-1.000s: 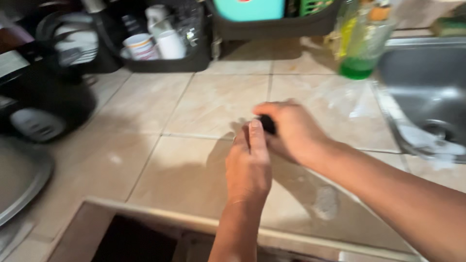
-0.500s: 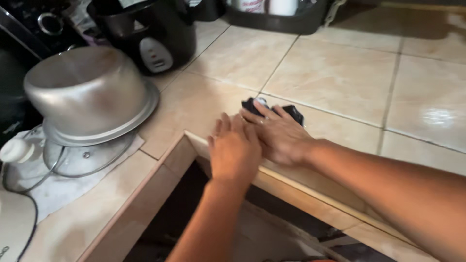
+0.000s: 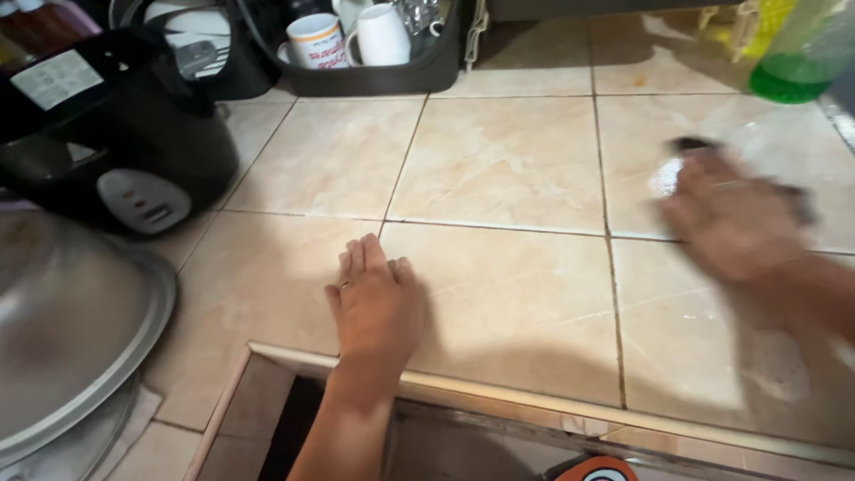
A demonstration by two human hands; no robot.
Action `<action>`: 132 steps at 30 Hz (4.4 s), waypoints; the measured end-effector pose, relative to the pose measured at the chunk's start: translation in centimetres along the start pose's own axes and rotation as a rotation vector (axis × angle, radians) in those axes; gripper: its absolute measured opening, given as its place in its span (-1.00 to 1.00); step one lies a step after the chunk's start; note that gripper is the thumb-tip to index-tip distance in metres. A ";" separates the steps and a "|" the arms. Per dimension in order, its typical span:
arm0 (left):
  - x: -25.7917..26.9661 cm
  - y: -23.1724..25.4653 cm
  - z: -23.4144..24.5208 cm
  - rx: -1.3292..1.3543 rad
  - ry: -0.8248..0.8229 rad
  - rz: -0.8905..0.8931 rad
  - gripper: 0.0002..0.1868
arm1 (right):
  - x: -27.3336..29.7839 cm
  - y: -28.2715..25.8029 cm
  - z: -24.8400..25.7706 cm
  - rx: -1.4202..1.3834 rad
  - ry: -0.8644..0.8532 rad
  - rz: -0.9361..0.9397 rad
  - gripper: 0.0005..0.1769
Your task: The person lifts the aluminum inner pot of a rice cooker off the counter, carries it to the sink, and rinses it under running water. They wipe the tiled counter with a dark cloth, then dry the inner pot, the black nonstick bowl, and a metal steamer insert with a beige cloth, placing the parts back on the counter.
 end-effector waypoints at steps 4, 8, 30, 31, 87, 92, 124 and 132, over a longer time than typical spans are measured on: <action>0.1 3.0 -0.7 0.044 -0.012 -0.089 -0.33 | 3.1 7.7 -2.8 -0.313 0.634 -0.218 -0.79; 0.7 7.7 -2.3 0.114 -0.036 -0.202 -0.33 | -0.2 11.6 -0.1 -0.477 -0.044 -0.707 -0.71; 5.4 27.3 -8.7 0.363 -0.085 -0.464 -0.35 | 10.6 17.2 -1.6 -0.387 -0.201 -0.602 -0.38; 5.5 27.6 -8.9 0.360 -0.075 -0.442 -0.35 | 10.0 19.1 -2.2 -0.375 -0.201 -0.611 -0.37; 14.1 71.4 -39.3 0.596 -0.404 -0.116 -0.47 | 4.5 54.7 -35.0 -0.416 -0.370 -0.361 -0.11; 11.6 72.3 -44.4 0.595 -0.362 -0.055 -0.43 | 2.2 56.9 -34.9 -0.340 -0.322 -0.008 -0.63; 10.9 76.1 -55.8 1.463 -0.958 1.019 -0.85 | 1.3 57.4 -27.7 -2.575 0.813 -2.084 -0.68; 10.6 76.9 -59.7 1.602 -1.038 0.802 -0.87 | 0.8 55.8 -27.4 -2.844 -0.415 -1.578 -0.71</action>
Point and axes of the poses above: each hand's wrist, its own x-axis away from the middle knuckle, its own z-axis out of the back of the hand, y = z × x, the point moved 3 cm from there along -x, towards the middle knuckle, and after that the axes turned 9 degrees about y, right-handed, at the moved point
